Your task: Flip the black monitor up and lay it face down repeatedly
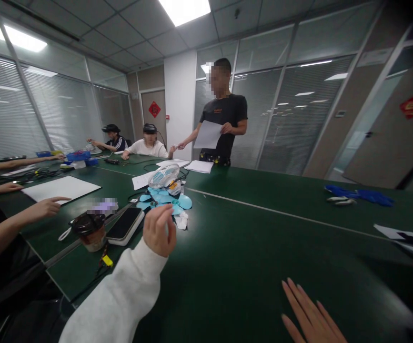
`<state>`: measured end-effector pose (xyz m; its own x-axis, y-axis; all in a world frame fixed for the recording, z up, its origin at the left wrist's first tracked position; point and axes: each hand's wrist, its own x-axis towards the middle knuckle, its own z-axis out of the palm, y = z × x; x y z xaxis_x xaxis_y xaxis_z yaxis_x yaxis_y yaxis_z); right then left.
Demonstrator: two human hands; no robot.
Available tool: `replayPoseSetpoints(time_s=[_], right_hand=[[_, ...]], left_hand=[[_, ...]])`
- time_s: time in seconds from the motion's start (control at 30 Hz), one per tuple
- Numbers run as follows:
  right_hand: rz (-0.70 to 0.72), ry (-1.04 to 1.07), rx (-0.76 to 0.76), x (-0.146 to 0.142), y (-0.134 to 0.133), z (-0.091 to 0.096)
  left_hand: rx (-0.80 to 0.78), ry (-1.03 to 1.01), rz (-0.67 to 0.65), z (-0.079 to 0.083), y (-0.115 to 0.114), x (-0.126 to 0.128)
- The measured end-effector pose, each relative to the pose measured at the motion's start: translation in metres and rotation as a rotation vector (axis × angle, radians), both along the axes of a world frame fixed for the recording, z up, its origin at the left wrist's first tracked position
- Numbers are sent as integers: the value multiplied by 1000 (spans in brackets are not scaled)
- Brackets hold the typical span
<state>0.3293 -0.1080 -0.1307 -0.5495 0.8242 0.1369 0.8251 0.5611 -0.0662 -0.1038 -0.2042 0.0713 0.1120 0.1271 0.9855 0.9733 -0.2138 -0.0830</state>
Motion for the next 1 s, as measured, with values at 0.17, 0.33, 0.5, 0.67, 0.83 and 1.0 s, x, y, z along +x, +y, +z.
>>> replayPoseSetpoints(time_s=[0.17, 0.33, 0.5, 0.67, 0.83, 1.0], right_hand=[[-5, 47, -11, -4, -6, 10], [-13, 45, -22, -3, -5, 9], [-19, 44, -21, -3, -5, 7], [-24, 49, -36, -3, -7, 8], [-6, 39, -26, -4, -6, 10], [-11, 22, -29, -4, -7, 9]], left_hand=[[-96, 5, -20, -38, 22, 13], [-127, -65, 47, -54, 32, 6], [-18, -54, 198, -37, 22, -9], [296, -570, 764, -19, -30, -72], [107, -969, 1011, -40, -67, -139], [-145, -1282, 918, -64, -69, -164]])
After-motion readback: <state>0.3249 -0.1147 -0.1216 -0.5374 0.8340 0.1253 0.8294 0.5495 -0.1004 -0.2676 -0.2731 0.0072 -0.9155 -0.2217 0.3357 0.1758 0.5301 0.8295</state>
